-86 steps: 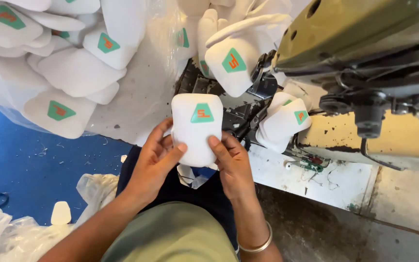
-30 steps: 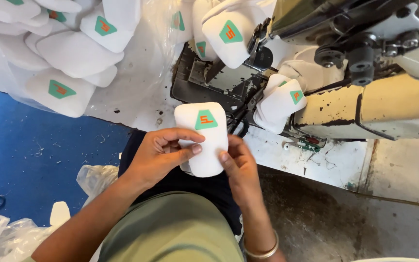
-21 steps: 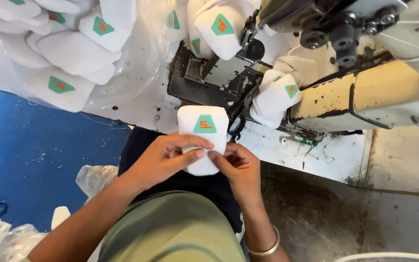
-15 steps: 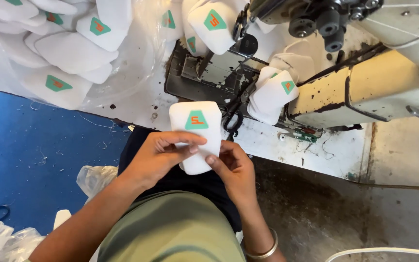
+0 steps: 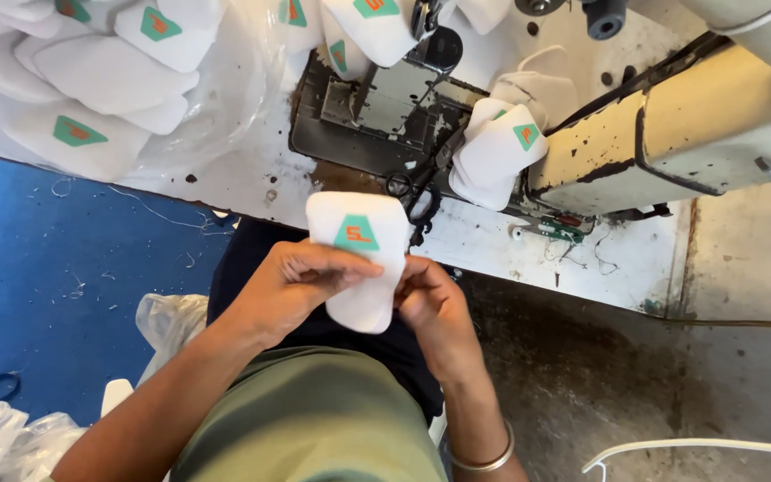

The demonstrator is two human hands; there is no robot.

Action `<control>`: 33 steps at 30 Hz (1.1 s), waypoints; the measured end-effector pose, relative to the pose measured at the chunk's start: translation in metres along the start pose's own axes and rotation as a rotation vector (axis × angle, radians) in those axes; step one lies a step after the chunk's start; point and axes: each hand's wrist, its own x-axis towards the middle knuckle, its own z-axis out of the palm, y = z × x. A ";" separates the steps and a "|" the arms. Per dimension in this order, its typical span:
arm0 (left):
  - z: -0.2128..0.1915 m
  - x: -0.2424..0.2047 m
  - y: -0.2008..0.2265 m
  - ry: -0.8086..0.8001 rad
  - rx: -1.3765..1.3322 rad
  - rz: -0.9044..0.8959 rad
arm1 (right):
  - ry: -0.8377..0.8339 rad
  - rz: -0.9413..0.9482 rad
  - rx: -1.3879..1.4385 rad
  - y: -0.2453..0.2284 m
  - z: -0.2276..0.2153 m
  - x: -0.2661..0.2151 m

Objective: The person operates a sewing machine to stitch white slipper uppers. They pick up individual slipper pieces from a pile, position them under the machine's needle, and guide them through the sewing process. The person then removes the stitched items and places them on a growing stack of finished products.

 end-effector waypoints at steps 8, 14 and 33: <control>0.013 -0.013 0.023 -0.133 0.298 0.167 | 0.241 -0.017 -0.183 0.011 -0.008 0.007; 0.009 -0.003 0.028 -0.118 0.411 0.182 | 0.289 -0.008 -0.098 0.005 -0.001 0.024; 0.034 0.148 0.086 0.239 0.331 0.389 | 0.316 -0.216 0.039 -0.064 -0.022 0.211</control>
